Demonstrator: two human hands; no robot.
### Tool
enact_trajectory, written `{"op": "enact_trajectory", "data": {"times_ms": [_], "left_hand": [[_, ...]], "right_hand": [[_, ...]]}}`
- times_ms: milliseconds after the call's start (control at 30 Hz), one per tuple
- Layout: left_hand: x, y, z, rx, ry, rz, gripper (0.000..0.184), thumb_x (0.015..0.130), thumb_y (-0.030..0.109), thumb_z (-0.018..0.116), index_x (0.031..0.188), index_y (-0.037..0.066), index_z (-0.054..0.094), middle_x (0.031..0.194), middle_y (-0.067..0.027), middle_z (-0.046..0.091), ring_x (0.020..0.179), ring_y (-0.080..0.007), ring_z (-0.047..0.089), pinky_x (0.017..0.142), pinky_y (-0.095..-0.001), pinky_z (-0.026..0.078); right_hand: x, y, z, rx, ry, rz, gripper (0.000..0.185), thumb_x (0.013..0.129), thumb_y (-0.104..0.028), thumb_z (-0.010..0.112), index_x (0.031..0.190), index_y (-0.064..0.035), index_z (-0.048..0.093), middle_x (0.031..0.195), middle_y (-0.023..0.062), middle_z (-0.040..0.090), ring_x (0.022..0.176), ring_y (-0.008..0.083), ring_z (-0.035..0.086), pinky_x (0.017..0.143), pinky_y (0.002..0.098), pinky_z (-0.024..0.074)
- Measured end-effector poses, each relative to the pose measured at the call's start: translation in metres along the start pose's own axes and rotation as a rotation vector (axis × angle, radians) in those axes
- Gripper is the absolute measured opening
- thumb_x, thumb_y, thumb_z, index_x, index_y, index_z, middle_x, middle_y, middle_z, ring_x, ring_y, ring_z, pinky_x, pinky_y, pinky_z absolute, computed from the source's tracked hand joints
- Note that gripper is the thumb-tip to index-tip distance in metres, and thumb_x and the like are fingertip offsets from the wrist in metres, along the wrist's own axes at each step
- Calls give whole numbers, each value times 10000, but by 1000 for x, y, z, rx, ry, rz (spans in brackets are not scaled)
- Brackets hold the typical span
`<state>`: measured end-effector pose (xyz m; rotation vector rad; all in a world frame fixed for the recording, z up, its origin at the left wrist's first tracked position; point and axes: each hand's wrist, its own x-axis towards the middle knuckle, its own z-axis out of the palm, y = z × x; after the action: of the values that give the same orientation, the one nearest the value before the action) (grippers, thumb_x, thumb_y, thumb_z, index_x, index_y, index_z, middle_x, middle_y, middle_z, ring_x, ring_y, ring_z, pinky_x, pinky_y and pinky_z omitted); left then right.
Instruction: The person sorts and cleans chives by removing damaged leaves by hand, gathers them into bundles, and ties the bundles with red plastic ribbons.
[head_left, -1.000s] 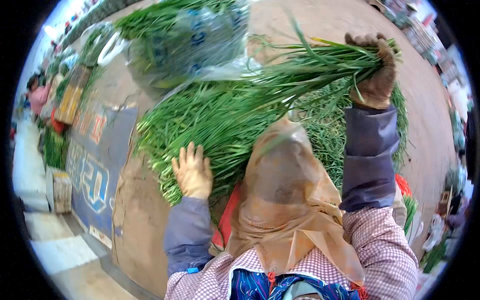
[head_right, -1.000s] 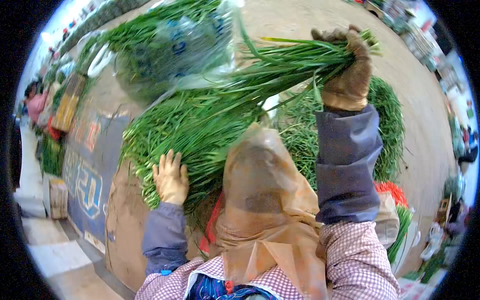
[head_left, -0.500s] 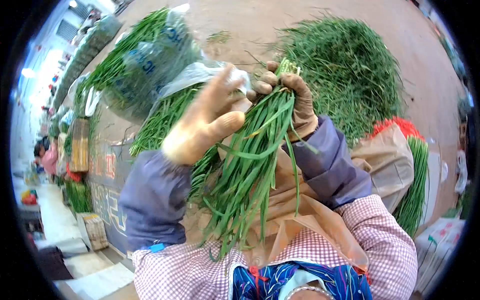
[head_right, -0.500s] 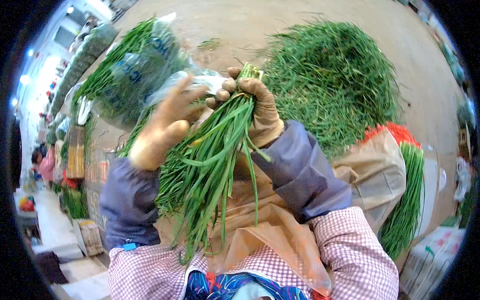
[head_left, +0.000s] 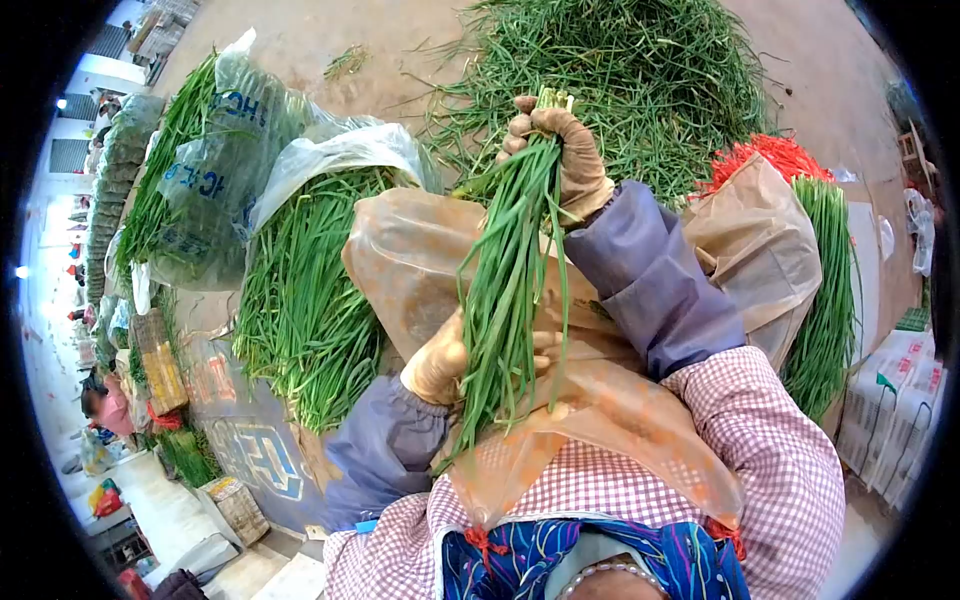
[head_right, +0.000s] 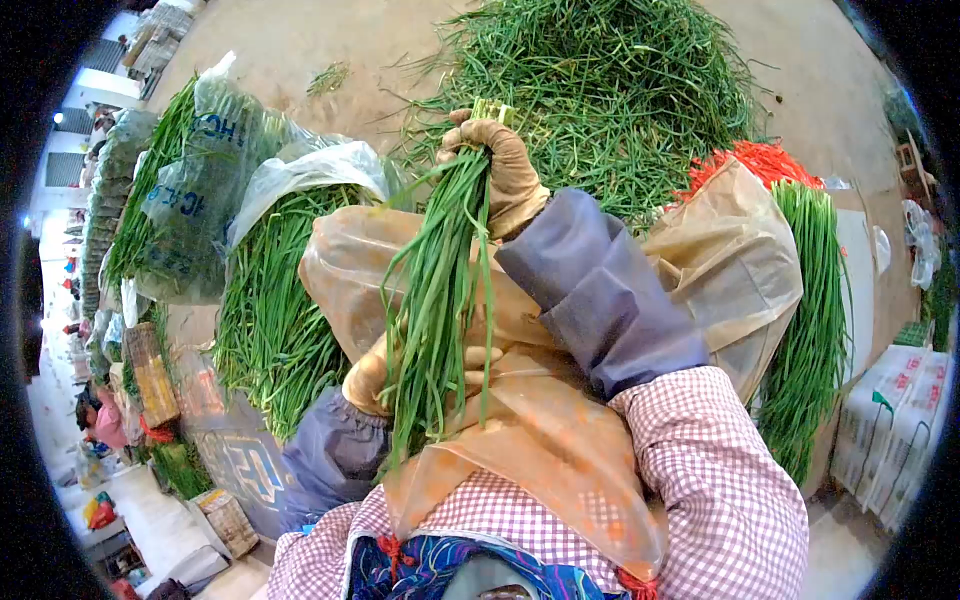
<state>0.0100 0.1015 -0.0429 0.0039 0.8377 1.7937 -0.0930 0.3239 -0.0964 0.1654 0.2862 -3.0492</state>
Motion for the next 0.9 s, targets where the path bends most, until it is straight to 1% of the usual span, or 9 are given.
{"op": "enact_trajectory", "data": {"times_ms": [67, 300, 467, 567, 633, 700, 767, 833, 900], "left_hand": [[2, -11, -5, -145, -119, 16, 1008, 714, 275, 788, 1508, 103, 191, 1463, -172, 375, 1247, -347, 498, 1010, -490, 448], [13, 1, 31, -72, 60, -214, 832, 767, 115, 728, 1462, 74, 271, 1413, -194, 425, 1226, -359, 510, 928, -475, 512], [19, -14, 15, -104, 95, -152, 484, 812, -52, 625, 1265, 61, 497, 1016, -122, 619, 928, -278, 665, 734, -353, 580], [15, 7, 18, -94, 225, -199, 427, 822, -68, 606, 1225, 50, 526, 1000, -103, 621, 810, -219, 662, 656, -302, 563], [11, 19, 10, -64, 228, -254, 429, 833, -84, 590, 1239, 31, 512, 936, -63, 610, 679, -154, 595, 572, -272, 503], [12, 41, 17, 287, 435, -248, 428, 850, -81, 578, 1255, 23, 488, 873, -41, 589, 661, -162, 569, 601, -277, 502], [17, 44, 10, 959, 537, 132, 524, 820, -75, 561, 1322, 34, 456, 1003, -141, 664, 714, -227, 607, 639, -315, 477], [15, 56, 14, 1517, 588, 398, 690, 775, -119, 554, 1423, 29, 366, 1073, -182, 668, 981, -304, 665, 877, -353, 506], [7, 64, 14, 1476, 616, 310, 751, 761, -106, 557, 1459, 46, 325, 1200, -218, 626, 1122, -287, 618, 949, -352, 471]], "right_hand": [[8, 0, -14, 63, 7, 30, 269, 838, -105, 606, 1089, -69, 517, 800, 70, 589, 715, 225, 574, 633, 415, 527], [11, 3, -34, 119, -82, 4, 296, 841, -154, 615, 1103, -34, 548, 820, 53, 549, 735, 209, 560, 748, 396, 494], [9, -2, -30, 179, -75, -16, 318, 838, -180, 619, 1110, -29, 553, 848, 49, 559, 761, 203, 585, 802, 421, 504], [9, -7, -32, 223, -64, 20, 358, 841, -179, 615, 1154, -18, 554, 861, 69, 577, 825, 229, 617, 885, 444, 507], [5, -12, -31, 82, -81, 45, 475, 889, -388, 607, 1203, -34, 576, 1149, 184, 628, 1062, 301, 627, 959, 515, 493], [9, -14, -57, 43, -80, 98, 638, 858, -567, 606, 1234, -53, 577, 1266, 212, 580, 1147, 334, 590, 982, 552, 471], [2, -20, -58, 36, -114, 222, 768, 806, -657, 610, 1274, -51, 553, 1223, 192, 612, 1120, 318, 611, 974, 494, 499], [-9, -11, -49, 108, -121, 331, 524, 854, -500, 661, 1168, -82, 633, 1059, 113, 691, 980, 275, 662, 913, 481, 525], [-10, 7, -63, 56, -80, 426, 483, 851, -404, 706, 1196, -77, 620, 1079, 106, 690, 1009, 257, 652, 898, 466, 528]]}}
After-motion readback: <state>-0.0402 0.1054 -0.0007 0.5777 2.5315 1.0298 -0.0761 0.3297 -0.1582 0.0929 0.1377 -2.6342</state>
